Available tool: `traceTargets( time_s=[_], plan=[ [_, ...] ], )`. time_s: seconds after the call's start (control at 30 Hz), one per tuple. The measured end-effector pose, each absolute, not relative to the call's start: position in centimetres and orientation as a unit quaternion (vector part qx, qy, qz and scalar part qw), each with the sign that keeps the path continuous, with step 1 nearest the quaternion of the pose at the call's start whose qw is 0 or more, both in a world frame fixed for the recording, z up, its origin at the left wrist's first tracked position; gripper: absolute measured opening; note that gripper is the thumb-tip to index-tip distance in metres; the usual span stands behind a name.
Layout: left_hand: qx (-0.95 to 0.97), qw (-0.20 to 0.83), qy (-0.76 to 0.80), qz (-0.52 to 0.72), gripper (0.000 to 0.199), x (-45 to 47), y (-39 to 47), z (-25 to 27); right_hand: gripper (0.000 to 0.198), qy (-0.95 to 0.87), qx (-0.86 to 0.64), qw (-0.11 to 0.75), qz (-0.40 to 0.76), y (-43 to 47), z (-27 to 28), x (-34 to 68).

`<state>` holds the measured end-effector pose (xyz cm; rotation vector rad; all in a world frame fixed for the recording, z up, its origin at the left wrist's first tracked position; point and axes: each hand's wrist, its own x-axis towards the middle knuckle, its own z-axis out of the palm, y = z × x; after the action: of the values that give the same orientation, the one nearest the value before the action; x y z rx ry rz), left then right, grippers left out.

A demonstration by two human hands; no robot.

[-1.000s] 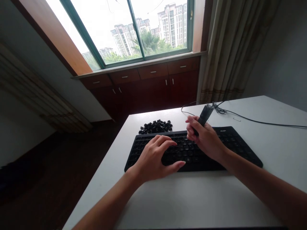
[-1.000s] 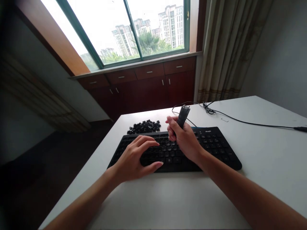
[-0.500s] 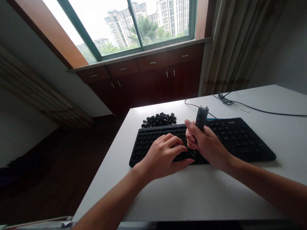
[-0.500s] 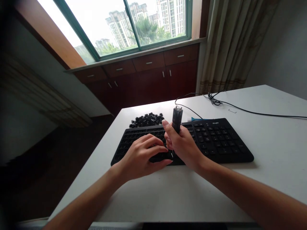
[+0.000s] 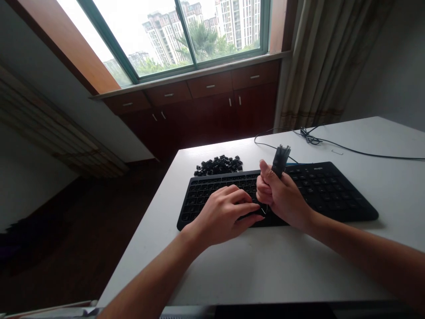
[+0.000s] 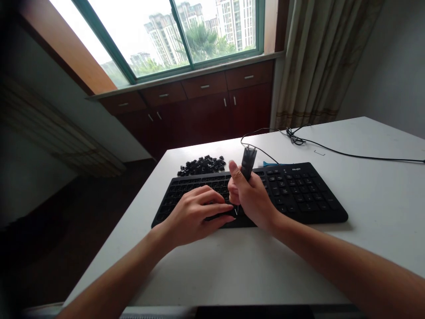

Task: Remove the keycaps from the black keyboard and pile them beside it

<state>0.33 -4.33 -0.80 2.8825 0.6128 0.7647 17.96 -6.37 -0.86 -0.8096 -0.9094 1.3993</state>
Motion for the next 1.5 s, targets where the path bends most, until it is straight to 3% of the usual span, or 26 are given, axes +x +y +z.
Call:
traceTargets(
  time_s=[0.17,0.3,0.77,0.97,1.27,1.33,1.5],
  plan=[
    [0.946,0.055,0.198,0.252,0.018,0.4,-4.4,-0.8,0.058,-0.460,-0.340,0.554,0.605,-6.3,-0.6,18.5],
    [0.946,0.047,0.190,0.257,0.018,0.3,-4.3,-0.8,0.056,-0.557,-0.358,0.519,0.541,-6.5,-0.1,18.9],
    [0.951,0.038,0.154,0.266,0.014,0.1,-3.7,-1.1,0.055,-0.439,-0.392,0.561,0.583,-6.6,-0.4,17.9],
    [0.948,0.059,0.155,0.271,0.018,0.0,-3.4,-1.2,0.052,-0.479,-0.396,0.554,0.554,-6.8,-0.7,17.9],
    [0.948,0.070,0.146,0.273,0.015,0.0,-3.5,-0.8,0.045,-0.446,-0.273,0.590,0.615,-7.5,-1.3,17.3],
    [0.935,0.095,0.182,0.288,0.026,0.2,-3.5,-0.9,0.044,-0.479,-0.261,0.570,0.615,-7.4,-1.2,17.6],
    [0.880,0.142,0.319,0.321,0.079,0.5,-3.8,-1.1,0.035,-0.593,-0.288,0.507,0.555,-7.5,-0.6,18.5]
  ],
)
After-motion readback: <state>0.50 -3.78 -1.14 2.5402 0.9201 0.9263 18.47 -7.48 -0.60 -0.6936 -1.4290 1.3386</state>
